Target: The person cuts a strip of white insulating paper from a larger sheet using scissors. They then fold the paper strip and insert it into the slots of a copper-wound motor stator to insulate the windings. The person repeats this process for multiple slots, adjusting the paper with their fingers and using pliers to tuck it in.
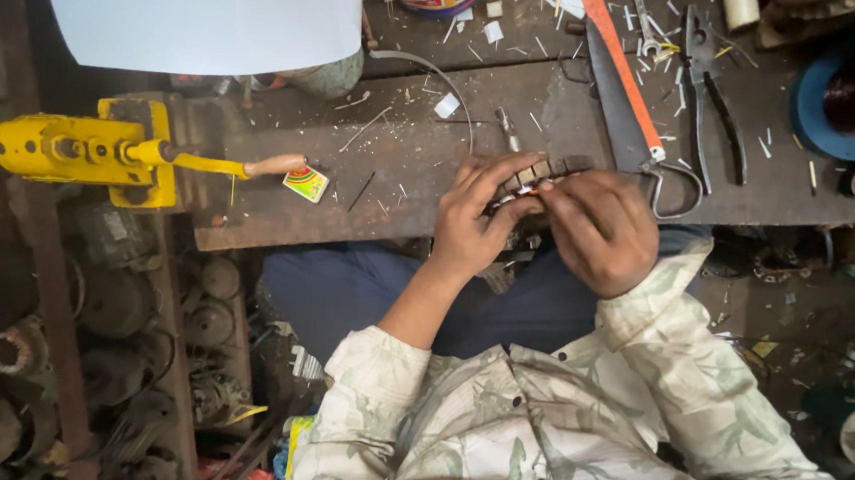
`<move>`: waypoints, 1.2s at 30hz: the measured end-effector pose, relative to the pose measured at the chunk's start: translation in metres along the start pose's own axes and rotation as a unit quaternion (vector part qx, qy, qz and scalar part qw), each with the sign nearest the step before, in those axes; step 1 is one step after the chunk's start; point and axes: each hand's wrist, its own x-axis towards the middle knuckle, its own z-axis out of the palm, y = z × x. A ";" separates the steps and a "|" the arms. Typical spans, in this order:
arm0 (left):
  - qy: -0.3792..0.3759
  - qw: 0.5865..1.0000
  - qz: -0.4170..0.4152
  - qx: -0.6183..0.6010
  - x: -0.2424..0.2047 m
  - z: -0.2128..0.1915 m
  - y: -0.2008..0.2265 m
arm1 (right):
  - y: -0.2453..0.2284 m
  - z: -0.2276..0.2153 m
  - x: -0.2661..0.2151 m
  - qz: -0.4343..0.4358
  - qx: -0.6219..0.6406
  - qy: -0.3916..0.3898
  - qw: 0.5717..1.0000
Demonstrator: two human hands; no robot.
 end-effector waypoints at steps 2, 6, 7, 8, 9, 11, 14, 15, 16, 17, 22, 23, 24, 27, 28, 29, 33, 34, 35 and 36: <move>-0.012 1.000 0.010 0.012 0.001 -0.001 0.002 | 0.001 -0.003 0.002 -0.021 -0.024 -0.013 0.999; -0.012 1.000 -0.014 0.012 0.002 -0.001 0.003 | 0.005 -0.013 -0.001 -0.086 -0.025 -0.013 0.996; -0.014 1.000 -0.024 0.008 0.002 0.001 0.004 | 0.006 -0.016 -0.004 -0.100 -0.020 -0.008 0.995; -0.014 0.999 -0.034 0.004 0.002 0.001 0.004 | 0.005 -0.020 -0.006 -0.040 0.000 0.009 0.999; -0.014 0.999 -0.044 0.001 0.002 0.000 0.003 | 0.005 -0.023 -0.009 0.020 0.021 0.026 0.999; -0.052 0.998 -0.006 0.026 0.005 -0.003 0.001 | 0.008 -0.022 -0.011 0.135 0.111 0.042 0.984; -0.067 0.993 0.039 0.092 0.004 -0.011 -0.003 | 0.007 -0.015 -0.020 0.282 0.296 0.038 0.912; -0.063 0.989 0.056 0.119 0.005 -0.013 -0.004 | 0.003 -0.010 -0.025 0.307 0.352 0.039 0.883; -0.048 0.992 0.042 0.112 0.005 -0.013 -0.003 | -0.001 -0.006 -0.028 0.328 0.411 0.038 0.850; -0.032 0.994 0.027 0.104 0.003 -0.013 -0.002 | -0.005 -0.001 -0.031 0.337 0.419 0.044 0.842; -0.004 0.998 -0.051 -0.037 -0.014 -0.008 0.012 | -0.036 0.022 -0.037 0.337 0.486 0.053 0.804; 0.002 0.996 -0.062 -0.062 -0.016 -0.007 0.013 | -0.042 0.025 -0.036 0.342 0.493 0.055 0.798; 0.010 0.993 -0.074 -0.088 -0.018 -0.007 0.013 | -0.048 0.028 -0.034 0.347 0.499 0.055 0.792; -0.031 0.994 -0.085 -0.057 -0.013 -0.020 0.005 | -0.059 0.019 -0.031 0.351 0.459 0.070 0.813; -0.045 0.996 -0.065 -0.027 -0.010 -0.023 0.003 | -0.061 0.014 -0.031 0.350 0.437 0.076 0.825; -0.059 0.997 -0.045 0.003 -0.007 -0.026 0.001 | -0.058 0.009 -0.030 0.353 0.400 0.064 0.843; -0.125 0.990 -0.005 0.063 0.008 -0.036 -0.003 | -0.030 0.003 -0.024 0.327 0.293 0.042 0.897; -0.138 0.988 -0.011 0.067 0.011 -0.040 -0.003 | -0.022 0.007 -0.021 0.310 0.278 0.043 0.908; -0.151 0.986 -0.017 0.072 0.013 -0.044 -0.002 | -0.018 0.011 -0.019 0.310 0.260 0.030 0.914; -0.163 0.983 -0.023 0.078 0.017 -0.048 -0.002 | -0.014 0.018 -0.015 0.308 0.243 0.017 0.920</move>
